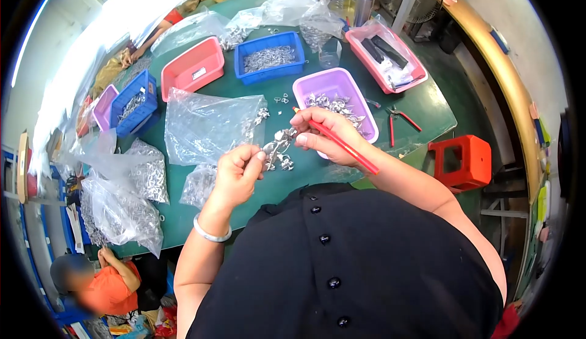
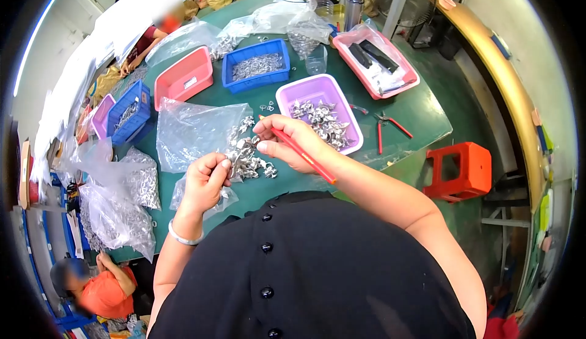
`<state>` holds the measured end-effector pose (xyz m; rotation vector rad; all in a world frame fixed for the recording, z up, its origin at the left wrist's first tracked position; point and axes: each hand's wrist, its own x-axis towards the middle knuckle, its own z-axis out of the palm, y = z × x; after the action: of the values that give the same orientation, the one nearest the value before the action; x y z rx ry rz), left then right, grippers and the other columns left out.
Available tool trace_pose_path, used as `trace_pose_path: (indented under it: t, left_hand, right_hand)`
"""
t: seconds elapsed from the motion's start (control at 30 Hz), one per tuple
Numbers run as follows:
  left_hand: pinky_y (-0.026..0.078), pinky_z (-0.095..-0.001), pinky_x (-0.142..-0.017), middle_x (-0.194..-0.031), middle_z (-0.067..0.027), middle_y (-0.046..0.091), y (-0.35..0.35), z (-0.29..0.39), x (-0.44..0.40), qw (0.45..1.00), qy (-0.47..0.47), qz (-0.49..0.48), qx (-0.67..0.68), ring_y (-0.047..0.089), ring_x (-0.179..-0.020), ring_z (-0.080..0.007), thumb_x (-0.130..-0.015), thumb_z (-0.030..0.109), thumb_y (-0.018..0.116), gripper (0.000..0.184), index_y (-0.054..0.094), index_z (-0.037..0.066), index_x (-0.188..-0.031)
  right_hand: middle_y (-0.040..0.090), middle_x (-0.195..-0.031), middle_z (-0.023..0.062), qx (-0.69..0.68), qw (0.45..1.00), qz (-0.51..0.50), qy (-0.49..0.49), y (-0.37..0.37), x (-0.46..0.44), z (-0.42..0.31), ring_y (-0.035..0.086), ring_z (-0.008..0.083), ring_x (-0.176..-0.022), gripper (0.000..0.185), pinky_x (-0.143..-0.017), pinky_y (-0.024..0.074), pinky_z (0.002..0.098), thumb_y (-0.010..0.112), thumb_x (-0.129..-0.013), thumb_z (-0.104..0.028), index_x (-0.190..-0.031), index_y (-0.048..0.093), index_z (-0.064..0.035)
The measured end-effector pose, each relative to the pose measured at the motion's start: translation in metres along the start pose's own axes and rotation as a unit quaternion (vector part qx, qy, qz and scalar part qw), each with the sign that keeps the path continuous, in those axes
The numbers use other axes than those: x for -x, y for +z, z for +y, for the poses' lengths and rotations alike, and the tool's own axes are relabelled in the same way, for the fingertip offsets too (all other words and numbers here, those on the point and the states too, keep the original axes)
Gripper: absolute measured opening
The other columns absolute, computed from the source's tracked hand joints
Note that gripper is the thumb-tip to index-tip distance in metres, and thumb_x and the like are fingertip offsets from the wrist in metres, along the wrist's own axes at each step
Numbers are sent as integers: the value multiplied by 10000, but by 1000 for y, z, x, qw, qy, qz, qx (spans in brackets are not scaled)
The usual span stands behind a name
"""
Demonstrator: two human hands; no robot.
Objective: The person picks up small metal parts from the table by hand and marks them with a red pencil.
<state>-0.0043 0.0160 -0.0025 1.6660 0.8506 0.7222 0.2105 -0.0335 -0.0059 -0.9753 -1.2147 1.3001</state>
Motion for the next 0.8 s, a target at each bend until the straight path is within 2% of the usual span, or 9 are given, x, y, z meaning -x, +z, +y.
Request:
trace_pose_path:
  t: [0.3, 0.4, 0.5, 0.6, 0.7, 0.8]
  left_hand:
    - [405, -174, -486, -641, 4, 529, -5, 17, 9, 999, -27, -8, 20, 476, -528, -40, -874, 97, 479, 148, 554, 11, -779]
    - [408, -174, -481, -638, -2, 537, -7, 13, 9, 998, -46, 4, 50, 481, -520, -44, -878, 111, 474, 158, 560, 14, -789]
    - [409, -176, -474, -631, -7, 540, -6, 14, 9, 996, -53, 11, 76, 484, -510, -50, -879, 114, 472, 157, 564, 19, -795]
    - [413, -189, -480, -623, -22, 559, -6, 17, 10, 992, -73, -4, 100, 509, -524, -70, -888, 188, 469, 227, 588, 10, -814]
    - [438, -207, -492, -668, -50, 581, -10, 14, 8, 968, -130, -26, 213, 548, -548, -107, -909, 275, 427, 314, 578, 0, -881]
    - [466, -222, -495, -749, -100, 604, 0, 13, 1, 943, -152, -56, 290, 592, -594, -147, -926, 333, 374, 376, 529, -3, -988]
  right_hand:
    - [544, -850, 12, 73, 997, 6, -15, 15, -5, -11, 524, 73, -763, 157, -688, 454, 225, 602, -804, -67, -943, 559, -9]
    - [551, -775, 1, 42, 999, 25, 4, 18, -5, -11, 500, 60, -722, 98, -661, 434, 215, 603, -800, -53, -882, 569, -13]
    - [548, -758, -6, 26, 999, 24, 7, 18, -6, -7, 493, 54, -685, 105, -628, 428, 207, 594, -806, -54, -899, 564, -15]
    - [537, -740, -14, -12, 1000, 15, 15, 17, -7, -5, 480, 54, -654, 109, -605, 421, 205, 574, -822, -65, -916, 555, -14]
    - [533, -750, -10, -8, 1000, -13, 15, 12, -9, -9, 481, 62, -659, 110, -606, 419, 207, 549, -839, -73, -929, 547, -11]
    - [533, -767, -8, -20, 995, -90, -32, 5, -15, 0, 482, 59, -683, 100, -624, 417, 206, 533, -847, -71, -924, 546, -9]
